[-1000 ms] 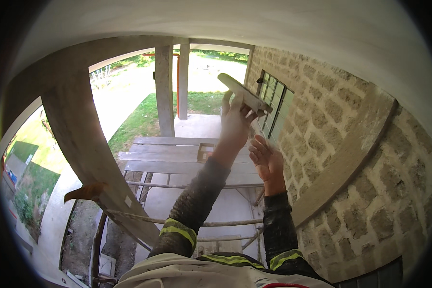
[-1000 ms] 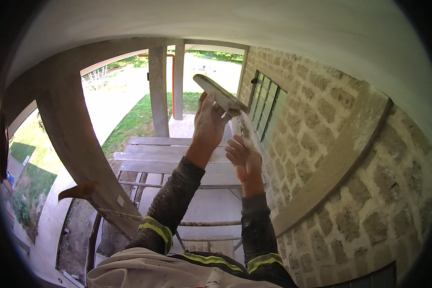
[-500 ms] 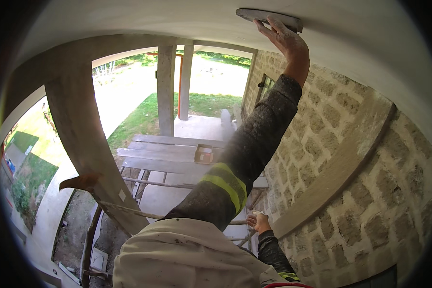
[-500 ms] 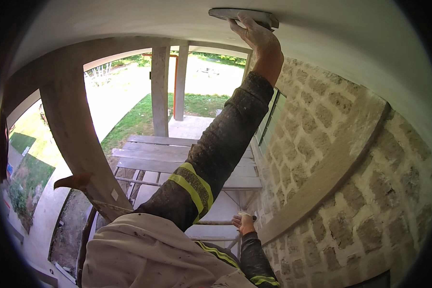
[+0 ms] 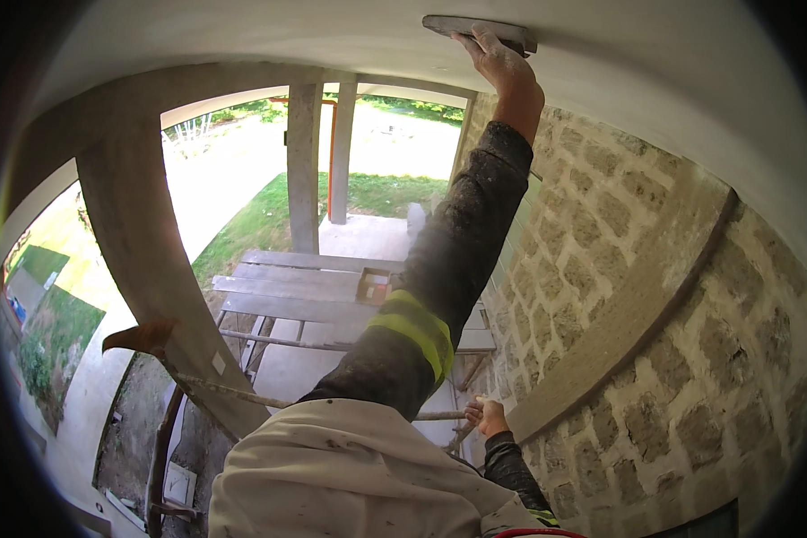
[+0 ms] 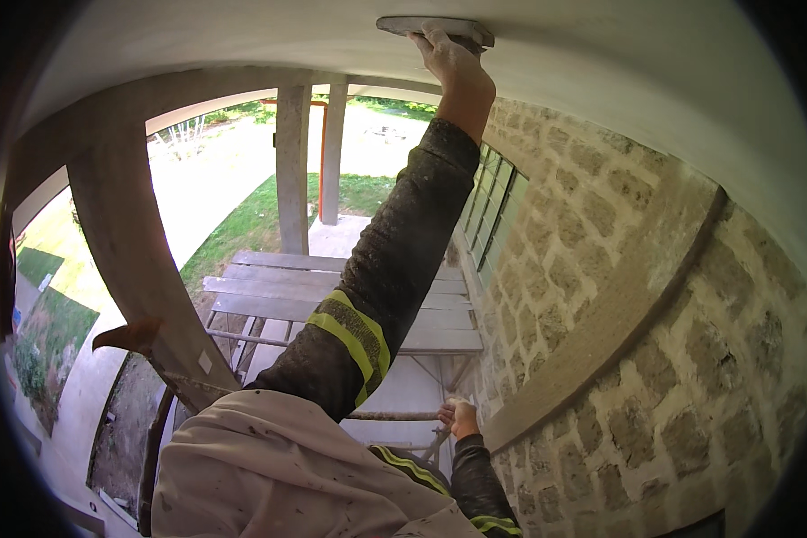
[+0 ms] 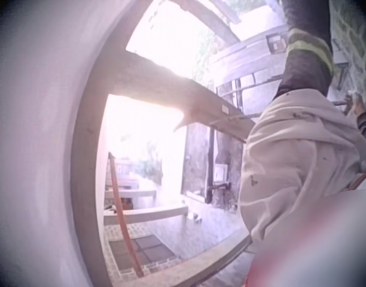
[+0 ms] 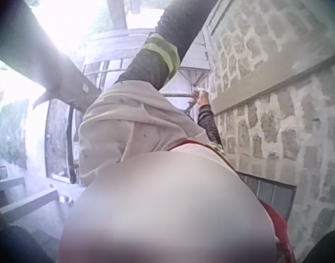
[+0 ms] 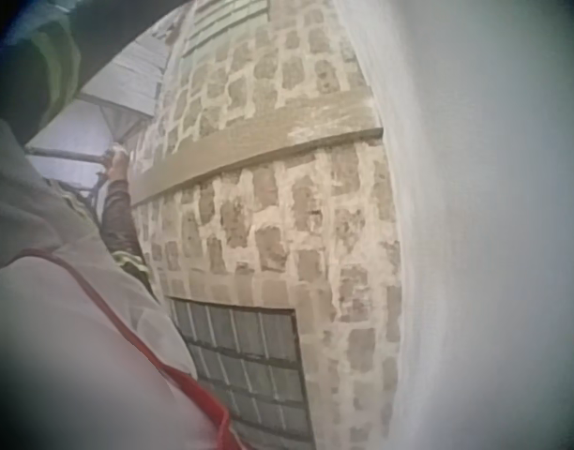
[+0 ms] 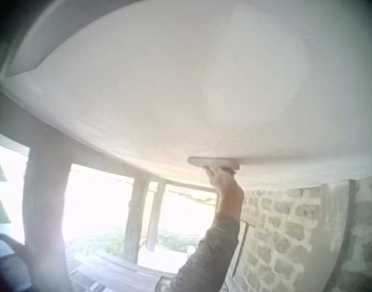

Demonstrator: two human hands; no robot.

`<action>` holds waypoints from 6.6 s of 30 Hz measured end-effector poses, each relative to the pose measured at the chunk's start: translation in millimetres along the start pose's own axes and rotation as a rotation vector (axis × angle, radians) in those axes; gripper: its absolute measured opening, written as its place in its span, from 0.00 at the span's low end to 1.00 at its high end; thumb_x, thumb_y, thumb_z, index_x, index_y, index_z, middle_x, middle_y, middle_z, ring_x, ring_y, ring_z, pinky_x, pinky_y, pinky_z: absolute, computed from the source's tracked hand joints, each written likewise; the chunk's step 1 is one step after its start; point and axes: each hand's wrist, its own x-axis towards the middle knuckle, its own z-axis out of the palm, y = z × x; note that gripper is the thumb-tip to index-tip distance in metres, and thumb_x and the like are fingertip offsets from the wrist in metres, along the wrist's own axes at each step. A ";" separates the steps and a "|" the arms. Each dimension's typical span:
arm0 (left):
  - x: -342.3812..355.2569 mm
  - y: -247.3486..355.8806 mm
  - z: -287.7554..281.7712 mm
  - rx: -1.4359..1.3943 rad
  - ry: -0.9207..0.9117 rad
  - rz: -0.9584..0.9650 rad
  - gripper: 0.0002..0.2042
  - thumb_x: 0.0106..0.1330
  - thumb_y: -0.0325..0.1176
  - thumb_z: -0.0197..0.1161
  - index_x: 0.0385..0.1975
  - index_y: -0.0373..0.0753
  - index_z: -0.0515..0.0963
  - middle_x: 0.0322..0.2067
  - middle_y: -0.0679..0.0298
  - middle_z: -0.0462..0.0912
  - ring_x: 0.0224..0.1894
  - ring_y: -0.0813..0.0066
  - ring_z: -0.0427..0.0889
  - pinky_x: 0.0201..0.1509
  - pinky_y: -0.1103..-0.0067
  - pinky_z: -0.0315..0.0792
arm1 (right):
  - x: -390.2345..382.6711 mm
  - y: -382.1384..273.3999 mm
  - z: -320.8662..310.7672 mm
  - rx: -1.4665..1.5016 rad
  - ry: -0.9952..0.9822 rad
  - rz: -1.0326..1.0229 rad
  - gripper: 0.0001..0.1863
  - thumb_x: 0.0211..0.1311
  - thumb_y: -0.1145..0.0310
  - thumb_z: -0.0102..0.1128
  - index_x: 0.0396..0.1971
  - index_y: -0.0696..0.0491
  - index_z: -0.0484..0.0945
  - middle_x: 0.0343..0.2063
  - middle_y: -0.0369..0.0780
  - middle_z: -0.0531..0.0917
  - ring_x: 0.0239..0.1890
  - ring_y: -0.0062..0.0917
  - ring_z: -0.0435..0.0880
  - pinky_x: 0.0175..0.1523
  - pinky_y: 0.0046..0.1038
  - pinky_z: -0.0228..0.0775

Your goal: The person uses a hand trowel to smooth a white plastered ceiling surface. They repeatedly glide the trowel across the ceiling in overlapping strokes, moving along the length of the ceiling while standing on scaffolding.

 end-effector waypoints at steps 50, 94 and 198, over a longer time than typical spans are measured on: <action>16.0 -0.3 -7.7 -0.122 -0.004 -0.330 0.32 0.81 0.54 0.39 0.74 0.41 0.45 0.61 0.48 0.65 0.54 0.56 0.77 0.53 0.59 0.82 | 26.8 11.4 -24.6 0.120 0.087 -0.010 0.14 0.70 0.69 0.53 0.53 0.50 0.78 0.31 0.42 0.83 0.29 0.32 0.84 0.36 0.37 0.80; -17.8 -13.0 30.6 0.155 0.087 0.280 0.28 0.81 0.52 0.41 0.69 0.36 0.53 0.51 0.55 0.73 0.46 0.65 0.79 0.47 0.72 0.82 | 4.3 20.1 -64.3 0.170 0.188 0.006 0.15 0.71 0.70 0.51 0.53 0.51 0.78 0.29 0.41 0.83 0.27 0.33 0.84 0.33 0.36 0.77; 11.3 -34.4 -6.9 -0.025 -0.013 -0.090 0.27 0.80 0.57 0.37 0.69 0.48 0.55 0.55 0.56 0.68 0.50 0.61 0.76 0.52 0.64 0.80 | -4.6 47.5 -77.9 0.182 0.221 -0.012 0.13 0.67 0.67 0.56 0.50 0.50 0.78 0.34 0.43 0.81 0.30 0.34 0.83 0.35 0.38 0.78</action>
